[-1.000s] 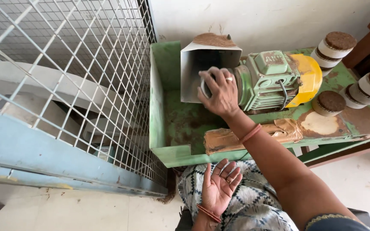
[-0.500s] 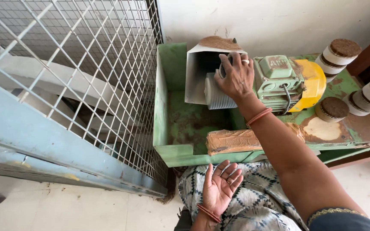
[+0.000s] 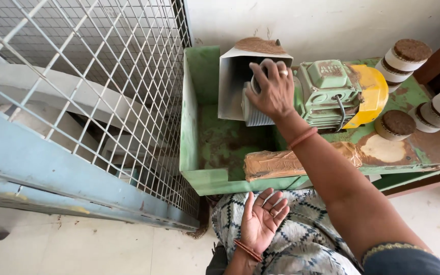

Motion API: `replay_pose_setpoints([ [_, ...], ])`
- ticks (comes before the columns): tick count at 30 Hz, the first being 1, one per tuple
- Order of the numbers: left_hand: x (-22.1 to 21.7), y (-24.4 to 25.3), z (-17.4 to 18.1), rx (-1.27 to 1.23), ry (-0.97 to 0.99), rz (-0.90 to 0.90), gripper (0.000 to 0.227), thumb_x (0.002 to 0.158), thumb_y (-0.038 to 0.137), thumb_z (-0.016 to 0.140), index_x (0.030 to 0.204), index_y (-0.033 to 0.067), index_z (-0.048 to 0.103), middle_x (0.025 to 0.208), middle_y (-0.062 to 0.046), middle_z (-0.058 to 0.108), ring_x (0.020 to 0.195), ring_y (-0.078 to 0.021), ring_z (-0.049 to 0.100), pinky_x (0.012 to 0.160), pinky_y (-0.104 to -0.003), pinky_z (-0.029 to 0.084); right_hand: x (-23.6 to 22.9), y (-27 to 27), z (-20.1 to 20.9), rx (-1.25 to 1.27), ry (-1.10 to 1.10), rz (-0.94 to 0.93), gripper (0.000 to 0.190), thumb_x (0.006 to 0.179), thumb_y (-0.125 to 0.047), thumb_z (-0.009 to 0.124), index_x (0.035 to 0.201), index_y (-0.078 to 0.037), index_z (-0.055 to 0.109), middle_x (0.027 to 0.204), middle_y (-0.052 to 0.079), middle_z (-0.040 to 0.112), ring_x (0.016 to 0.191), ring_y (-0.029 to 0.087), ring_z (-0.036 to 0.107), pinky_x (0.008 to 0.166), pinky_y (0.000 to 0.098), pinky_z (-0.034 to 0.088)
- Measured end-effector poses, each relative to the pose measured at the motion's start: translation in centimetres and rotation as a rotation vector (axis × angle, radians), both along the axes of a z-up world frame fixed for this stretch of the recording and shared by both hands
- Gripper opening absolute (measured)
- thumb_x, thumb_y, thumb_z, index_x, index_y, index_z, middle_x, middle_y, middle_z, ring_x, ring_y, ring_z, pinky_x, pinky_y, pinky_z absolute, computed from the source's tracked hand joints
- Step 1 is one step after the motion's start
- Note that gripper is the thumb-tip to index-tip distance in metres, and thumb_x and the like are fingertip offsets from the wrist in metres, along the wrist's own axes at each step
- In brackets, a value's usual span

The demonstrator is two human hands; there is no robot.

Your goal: The person repeatedly picks up small, round, brown discs from a stack and feeds them into a green electric grinder. After each disc is processed, the person places the resulting powder into a small white container and stacks it on the table.

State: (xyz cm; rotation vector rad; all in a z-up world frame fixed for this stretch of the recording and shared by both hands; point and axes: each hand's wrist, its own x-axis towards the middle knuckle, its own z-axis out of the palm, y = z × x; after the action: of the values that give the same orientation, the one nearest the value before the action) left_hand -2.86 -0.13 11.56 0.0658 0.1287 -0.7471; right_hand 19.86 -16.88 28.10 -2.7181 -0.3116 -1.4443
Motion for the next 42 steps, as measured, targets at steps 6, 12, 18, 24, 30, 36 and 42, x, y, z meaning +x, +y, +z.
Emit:
replay_pose_setpoints([
  [6, 0.2, 0.1, 0.0, -0.018, 0.003, 0.018, 0.054, 0.103, 0.048, 0.049, 0.128, 0.0023, 0.06, 0.125, -0.016, 0.069, 0.118, -0.0317, 0.066, 0.111, -0.049, 0.052, -0.6, 0.6, -0.5, 0.019, 0.001, 0.002, 0.051, 0.085, -0.032, 0.078, 0.132, -0.016, 0.066, 0.121, 0.009, 0.055, 0.11, 0.031, 0.05, 0.092, 0.046, 0.043],
  [12, -0.4, -0.4, 0.1, 0.006, 0.061, -0.049, 0.055, 0.102, 0.049, 0.05, 0.128, 0.0022, 0.061, 0.124, -0.016, 0.07, 0.119, -0.0321, 0.066, 0.109, -0.048, 0.052, -7.2, 2.2, -3.2, -0.108, 0.104, 0.128, 0.051, 0.085, -0.029, 0.077, 0.132, -0.013, 0.065, 0.118, 0.008, 0.054, 0.106, 0.03, 0.051, 0.094, 0.0445, 0.045],
  [18, -0.1, -0.1, -0.2, -0.002, 0.001, -0.014, 0.053, 0.104, 0.048, 0.05, 0.129, 0.0026, 0.06, 0.124, -0.015, 0.07, 0.118, -0.0321, 0.066, 0.11, -0.048, 0.052, -0.8, -0.7, -0.6, -0.034, 0.057, -0.006, 0.049, 0.088, -0.037, 0.075, 0.132, -0.016, 0.068, 0.121, 0.008, 0.055, 0.11, 0.031, 0.051, 0.092, 0.0469, 0.043],
  [24, 0.2, 0.2, 0.2, -0.013, 0.007, 0.019, 0.052, 0.103, 0.047, 0.05, 0.128, 0.0028, 0.059, 0.124, -0.016, 0.07, 0.118, -0.0316, 0.066, 0.111, -0.048, 0.052, -3.3, -1.9, 0.3, -0.116, 0.119, 0.046, 0.045, 0.086, -0.033, 0.074, 0.128, -0.018, 0.067, 0.117, 0.007, 0.055, 0.109, 0.031, 0.052, 0.094, 0.0462, 0.044],
  [30, -0.5, -0.6, -0.1, 0.015, 0.034, -0.048, 0.053, 0.103, 0.048, 0.05, 0.129, 0.0026, 0.06, 0.125, -0.016, 0.07, 0.119, -0.0317, 0.066, 0.109, -0.048, 0.052, -7.6, 0.1, -2.3, -0.205, 0.151, 0.18, 0.048, 0.084, -0.03, 0.073, 0.128, -0.012, 0.067, 0.117, 0.009, 0.055, 0.104, 0.031, 0.052, 0.089, 0.0442, 0.044],
  [36, 0.0, 0.1, 0.0, 0.012, -0.012, 0.0, 0.051, 0.104, 0.047, 0.05, 0.128, 0.0028, 0.06, 0.125, -0.015, 0.07, 0.118, -0.032, 0.066, 0.111, -0.048, 0.052, -1.5, 1.8, -1.0, 0.005, 0.123, 0.095, 0.044, 0.089, -0.033, 0.074, 0.13, -0.018, 0.068, 0.118, 0.007, 0.057, 0.108, 0.031, 0.054, 0.092, 0.0451, 0.045],
  [42, 0.4, 0.3, -0.4, -0.005, -0.009, 0.018, 0.05, 0.104, 0.045, 0.049, 0.129, 0.003, 0.061, 0.124, -0.016, 0.07, 0.118, -0.0314, 0.066, 0.111, -0.048, 0.051, 1.5, -0.2, -0.6, 0.067, 0.131, -0.057, 0.042, 0.083, -0.038, 0.077, 0.12, -0.02, 0.07, 0.117, 0.008, 0.059, 0.109, 0.032, 0.055, 0.091, 0.0468, 0.045],
])
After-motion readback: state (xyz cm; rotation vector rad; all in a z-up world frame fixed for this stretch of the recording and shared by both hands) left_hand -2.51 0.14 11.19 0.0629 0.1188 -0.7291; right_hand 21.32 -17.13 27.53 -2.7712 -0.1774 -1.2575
